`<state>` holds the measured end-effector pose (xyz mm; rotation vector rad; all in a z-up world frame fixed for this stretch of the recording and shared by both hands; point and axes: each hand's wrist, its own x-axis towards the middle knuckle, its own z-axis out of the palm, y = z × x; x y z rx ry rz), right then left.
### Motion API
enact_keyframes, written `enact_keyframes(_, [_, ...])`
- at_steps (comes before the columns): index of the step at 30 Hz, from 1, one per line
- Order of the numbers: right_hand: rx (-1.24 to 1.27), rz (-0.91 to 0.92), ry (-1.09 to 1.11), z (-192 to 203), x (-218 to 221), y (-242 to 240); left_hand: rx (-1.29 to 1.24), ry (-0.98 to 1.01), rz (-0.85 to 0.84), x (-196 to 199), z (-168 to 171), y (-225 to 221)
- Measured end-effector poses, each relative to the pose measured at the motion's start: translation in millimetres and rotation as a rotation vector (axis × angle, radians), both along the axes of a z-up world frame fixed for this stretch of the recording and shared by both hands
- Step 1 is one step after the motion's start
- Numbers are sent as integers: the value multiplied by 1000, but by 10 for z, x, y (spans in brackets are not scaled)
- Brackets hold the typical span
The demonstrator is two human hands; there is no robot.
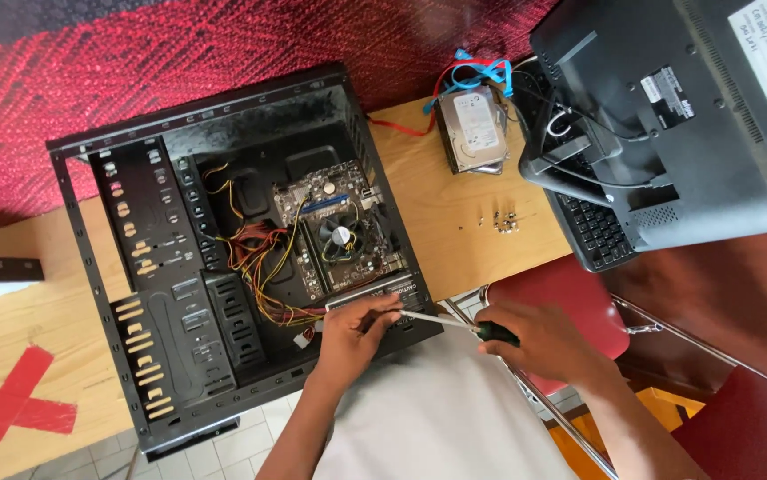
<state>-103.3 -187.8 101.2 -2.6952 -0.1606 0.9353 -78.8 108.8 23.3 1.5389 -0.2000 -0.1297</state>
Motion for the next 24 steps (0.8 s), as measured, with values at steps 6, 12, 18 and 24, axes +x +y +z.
enact_keyframes(6, [66, -80, -10, -17, -14, 17, -12, -90, -13, -10, 120, -30])
enact_keyframes(12, [158, -98, -38, -140, -65, 28, -123, -99, -32, -52, 13, -33])
enact_keyframes(18, [237, -122, -111, -238, -87, -4, 173, -212, 2, 12, -53, -8])
enact_keyframes(24, [251, -142, -241, -237, -1, -221, 325, -370, -210, 386, -7, -181])
